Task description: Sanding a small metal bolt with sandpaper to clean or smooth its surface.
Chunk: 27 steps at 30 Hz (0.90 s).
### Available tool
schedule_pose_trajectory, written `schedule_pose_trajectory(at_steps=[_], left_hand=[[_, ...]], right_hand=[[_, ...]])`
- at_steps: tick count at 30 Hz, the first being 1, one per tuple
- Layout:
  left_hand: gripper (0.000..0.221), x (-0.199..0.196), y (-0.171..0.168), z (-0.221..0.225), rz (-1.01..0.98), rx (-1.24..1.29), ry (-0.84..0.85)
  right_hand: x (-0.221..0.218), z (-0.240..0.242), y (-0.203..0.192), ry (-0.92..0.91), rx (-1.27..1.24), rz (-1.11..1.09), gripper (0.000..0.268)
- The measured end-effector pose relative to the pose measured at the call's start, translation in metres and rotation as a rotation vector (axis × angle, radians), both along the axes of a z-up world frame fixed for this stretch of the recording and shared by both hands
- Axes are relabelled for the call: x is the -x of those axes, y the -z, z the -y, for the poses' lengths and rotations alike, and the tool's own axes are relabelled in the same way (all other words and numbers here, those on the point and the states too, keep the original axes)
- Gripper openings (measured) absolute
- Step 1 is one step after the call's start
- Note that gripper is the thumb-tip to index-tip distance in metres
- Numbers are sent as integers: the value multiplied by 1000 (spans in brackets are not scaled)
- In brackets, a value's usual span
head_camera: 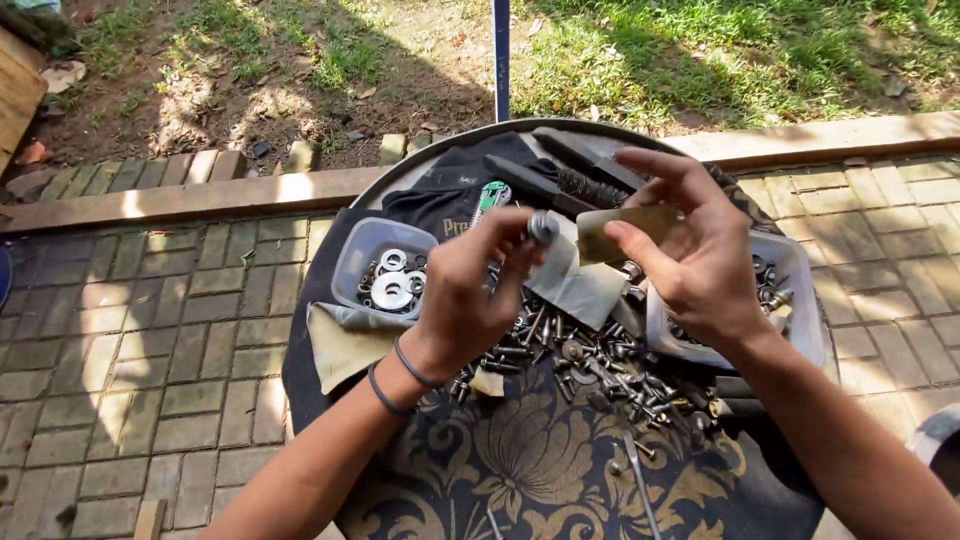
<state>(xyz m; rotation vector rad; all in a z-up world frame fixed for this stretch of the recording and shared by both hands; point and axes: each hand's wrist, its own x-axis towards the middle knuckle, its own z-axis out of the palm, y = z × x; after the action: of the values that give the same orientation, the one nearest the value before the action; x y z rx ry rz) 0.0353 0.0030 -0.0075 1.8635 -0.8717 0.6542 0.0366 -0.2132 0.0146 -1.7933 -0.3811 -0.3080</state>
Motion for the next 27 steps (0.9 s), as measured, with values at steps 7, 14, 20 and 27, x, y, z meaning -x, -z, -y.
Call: schedule_pose_trajectory(at_steps=[7,14,20,27], left_hand=[[16,0,18,-4,-157,-78,68],[20,5,14,0,-100,-87,136],[19,15,6,2,-144,-58,180],[21,15,6,1,-138,-46,182]], right_hand=[[11,-8,12,107,36,55,23],[15,-5,10,89,149,559,17],[19,-8,10,46,286,813,11],[20,-11,9,10,278,946,8]])
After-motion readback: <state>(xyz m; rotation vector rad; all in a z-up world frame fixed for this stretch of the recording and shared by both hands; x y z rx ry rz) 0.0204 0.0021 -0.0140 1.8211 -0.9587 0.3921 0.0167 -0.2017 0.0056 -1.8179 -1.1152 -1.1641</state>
